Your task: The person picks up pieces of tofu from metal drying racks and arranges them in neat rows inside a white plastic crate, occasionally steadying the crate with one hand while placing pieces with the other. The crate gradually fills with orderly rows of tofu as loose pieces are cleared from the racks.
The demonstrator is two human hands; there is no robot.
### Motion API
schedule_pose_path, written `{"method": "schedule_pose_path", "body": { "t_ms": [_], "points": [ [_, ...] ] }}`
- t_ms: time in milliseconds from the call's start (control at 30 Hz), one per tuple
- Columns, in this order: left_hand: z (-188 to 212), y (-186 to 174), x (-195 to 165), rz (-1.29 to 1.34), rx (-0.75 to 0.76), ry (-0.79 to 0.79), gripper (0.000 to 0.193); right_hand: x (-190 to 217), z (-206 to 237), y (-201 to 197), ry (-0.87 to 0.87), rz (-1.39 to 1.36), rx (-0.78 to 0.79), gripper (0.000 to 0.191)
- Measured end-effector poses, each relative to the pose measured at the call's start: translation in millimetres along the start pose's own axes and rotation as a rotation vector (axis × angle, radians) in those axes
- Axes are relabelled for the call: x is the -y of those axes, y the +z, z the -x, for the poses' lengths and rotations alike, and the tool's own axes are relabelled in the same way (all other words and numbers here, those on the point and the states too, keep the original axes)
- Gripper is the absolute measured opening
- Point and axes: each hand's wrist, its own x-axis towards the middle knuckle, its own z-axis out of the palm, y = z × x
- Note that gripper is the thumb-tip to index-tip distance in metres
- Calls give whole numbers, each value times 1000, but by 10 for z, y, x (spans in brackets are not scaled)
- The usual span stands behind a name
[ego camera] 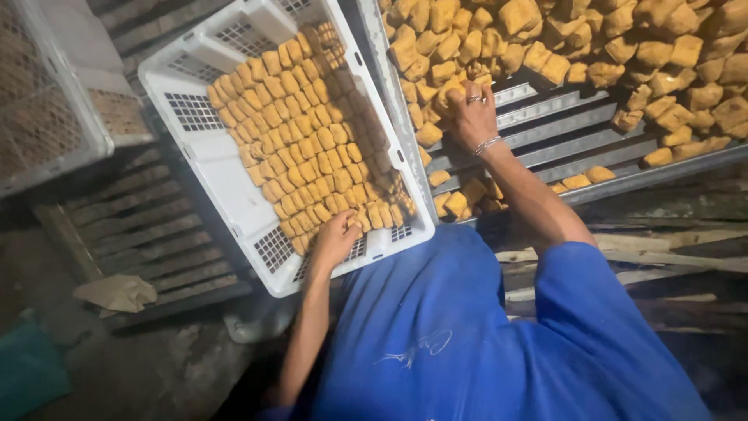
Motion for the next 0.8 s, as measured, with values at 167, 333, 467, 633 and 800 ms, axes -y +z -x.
{"method": "schedule_pose_path", "body": {
  "t_ms": [167,333,467,633,800],
  "points": [
    [-36,80,118,10,-10,57,47,-20,-109,-77,214,-186,-158,76],
    [-38,116,214,-24,-41,156,44,137,-788,259,210,-269,-404,80],
    [-11,115,208,68,-26,106,45,279,-1144,388,156,-167,-195,85],
    [-19,144,184,-13,-78,118,41,275,-1227,300,190,-254,-154,95],
    [-66,164,218,-2,-65,102,40,209,-1197,-4,337,-795,-302,98]
  ]
}}
